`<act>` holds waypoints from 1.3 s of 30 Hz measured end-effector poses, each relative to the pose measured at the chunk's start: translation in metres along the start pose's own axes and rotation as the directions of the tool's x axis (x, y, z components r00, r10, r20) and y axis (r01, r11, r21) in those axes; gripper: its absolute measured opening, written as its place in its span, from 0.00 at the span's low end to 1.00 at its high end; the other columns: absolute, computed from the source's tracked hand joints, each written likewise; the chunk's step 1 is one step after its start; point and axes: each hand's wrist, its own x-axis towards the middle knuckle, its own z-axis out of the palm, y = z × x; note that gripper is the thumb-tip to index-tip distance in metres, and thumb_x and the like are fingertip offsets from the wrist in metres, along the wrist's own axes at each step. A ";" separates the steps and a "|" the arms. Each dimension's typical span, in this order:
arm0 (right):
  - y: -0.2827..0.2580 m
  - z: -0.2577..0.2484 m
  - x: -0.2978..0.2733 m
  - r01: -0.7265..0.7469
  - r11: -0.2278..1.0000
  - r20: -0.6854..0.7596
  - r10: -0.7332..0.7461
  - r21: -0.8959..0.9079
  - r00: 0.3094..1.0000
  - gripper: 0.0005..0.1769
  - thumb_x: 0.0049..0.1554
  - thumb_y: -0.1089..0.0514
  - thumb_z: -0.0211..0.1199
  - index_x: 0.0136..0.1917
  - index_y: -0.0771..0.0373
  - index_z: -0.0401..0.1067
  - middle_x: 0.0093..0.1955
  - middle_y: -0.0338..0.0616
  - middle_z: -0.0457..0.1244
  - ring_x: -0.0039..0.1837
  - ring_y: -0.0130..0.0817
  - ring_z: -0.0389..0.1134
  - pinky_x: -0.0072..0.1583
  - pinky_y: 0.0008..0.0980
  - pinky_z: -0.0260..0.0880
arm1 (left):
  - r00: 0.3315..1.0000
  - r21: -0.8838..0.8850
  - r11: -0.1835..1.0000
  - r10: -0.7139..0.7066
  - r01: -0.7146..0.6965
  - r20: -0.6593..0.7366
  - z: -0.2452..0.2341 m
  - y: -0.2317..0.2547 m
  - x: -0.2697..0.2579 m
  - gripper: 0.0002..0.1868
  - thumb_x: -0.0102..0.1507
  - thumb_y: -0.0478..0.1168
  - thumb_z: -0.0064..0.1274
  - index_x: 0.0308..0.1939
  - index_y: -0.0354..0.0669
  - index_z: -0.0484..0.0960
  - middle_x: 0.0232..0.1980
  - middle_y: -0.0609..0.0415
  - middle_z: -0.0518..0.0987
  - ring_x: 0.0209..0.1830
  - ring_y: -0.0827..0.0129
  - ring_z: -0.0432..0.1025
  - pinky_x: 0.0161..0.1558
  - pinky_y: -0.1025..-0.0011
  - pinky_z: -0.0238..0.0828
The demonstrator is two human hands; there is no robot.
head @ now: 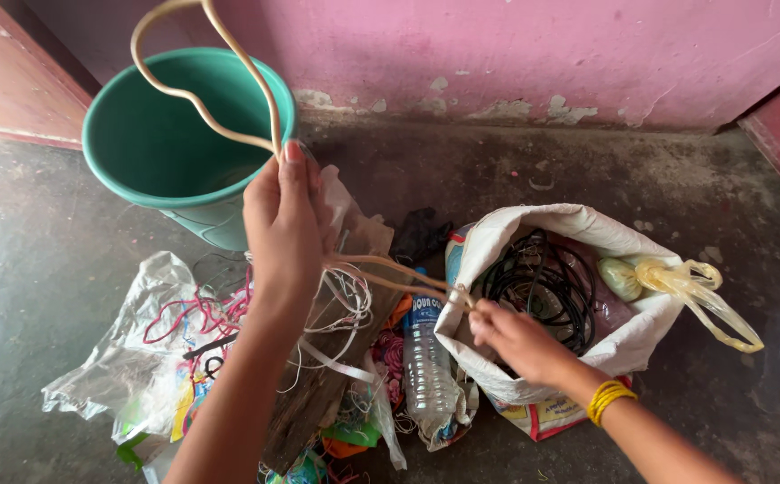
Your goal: The person empties a large white sack onto the floor, removing items one by one. They handle a green can, plastic bags, fabric, a water bottle, tangled wires, a wooden plank, and other miscellaneous objects, placing them in a pile next to a green bucket.
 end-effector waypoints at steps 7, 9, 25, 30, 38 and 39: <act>-0.086 -0.067 -0.028 0.282 0.724 -0.214 -0.187 0.630 0.959 0.19 0.68 0.45 0.41 0.44 0.58 0.61 0.32 0.36 0.57 0.40 0.33 0.69 0.50 0.39 0.76 | 0.723 0.475 0.574 0.342 -0.666 0.600 0.010 -0.012 -0.037 0.46 0.48 0.52 0.74 0.58 0.27 0.66 0.48 0.36 0.77 0.44 0.44 0.77 0.44 0.59 0.78; -0.113 -0.078 -0.043 0.369 0.541 -0.240 -0.295 0.755 0.925 0.18 0.70 0.46 0.42 0.45 0.58 0.62 0.31 0.34 0.54 0.39 0.33 0.66 0.50 0.45 0.76 | 0.681 0.449 0.550 0.344 -0.704 0.647 0.040 -0.026 -0.048 0.49 0.44 0.56 0.74 0.56 0.30 0.65 0.45 0.36 0.78 0.44 0.40 0.77 0.46 0.53 0.76; 0.009 -0.098 -0.014 -0.007 0.651 -0.149 0.185 0.759 0.971 0.26 0.64 0.53 0.45 0.72 0.65 0.64 0.63 0.53 0.67 0.65 0.42 0.69 0.63 0.46 0.73 | 0.888 0.876 -0.282 0.132 -0.392 0.440 -0.047 0.040 0.027 0.10 0.71 0.43 0.50 0.44 0.40 0.80 0.24 0.47 0.79 0.20 0.58 0.76 0.22 0.56 0.70; 0.109 -0.044 0.031 -0.287 0.803 -0.108 0.397 0.523 0.912 0.24 0.62 0.53 0.53 0.69 0.60 0.69 0.69 0.44 0.65 0.71 0.39 0.65 0.66 0.45 0.71 | 0.847 0.872 -0.318 -0.500 -0.372 0.180 -0.093 -0.044 -0.032 0.27 0.63 0.55 0.57 0.54 0.36 0.73 0.32 0.44 0.82 0.34 0.53 0.80 0.36 0.56 0.78; 0.183 0.035 0.067 -0.471 0.838 0.103 0.461 0.275 0.881 0.26 0.59 0.50 0.59 0.70 0.55 0.72 0.73 0.47 0.62 0.73 0.40 0.64 0.68 0.42 0.69 | 0.862 0.907 -0.058 -0.341 -0.417 0.374 -0.111 -0.079 -0.091 0.29 0.56 0.50 0.60 0.56 0.40 0.72 0.49 0.45 0.77 0.53 0.49 0.74 0.52 0.53 0.72; 0.187 0.039 0.069 -0.472 0.843 0.109 0.460 0.258 0.881 0.27 0.59 0.50 0.60 0.72 0.55 0.70 0.74 0.47 0.62 0.74 0.41 0.64 0.68 0.42 0.69 | 0.858 0.914 -0.038 -0.362 -0.405 0.365 -0.106 -0.076 -0.088 0.27 0.57 0.49 0.60 0.56 0.40 0.73 0.50 0.45 0.77 0.52 0.49 0.74 0.51 0.53 0.72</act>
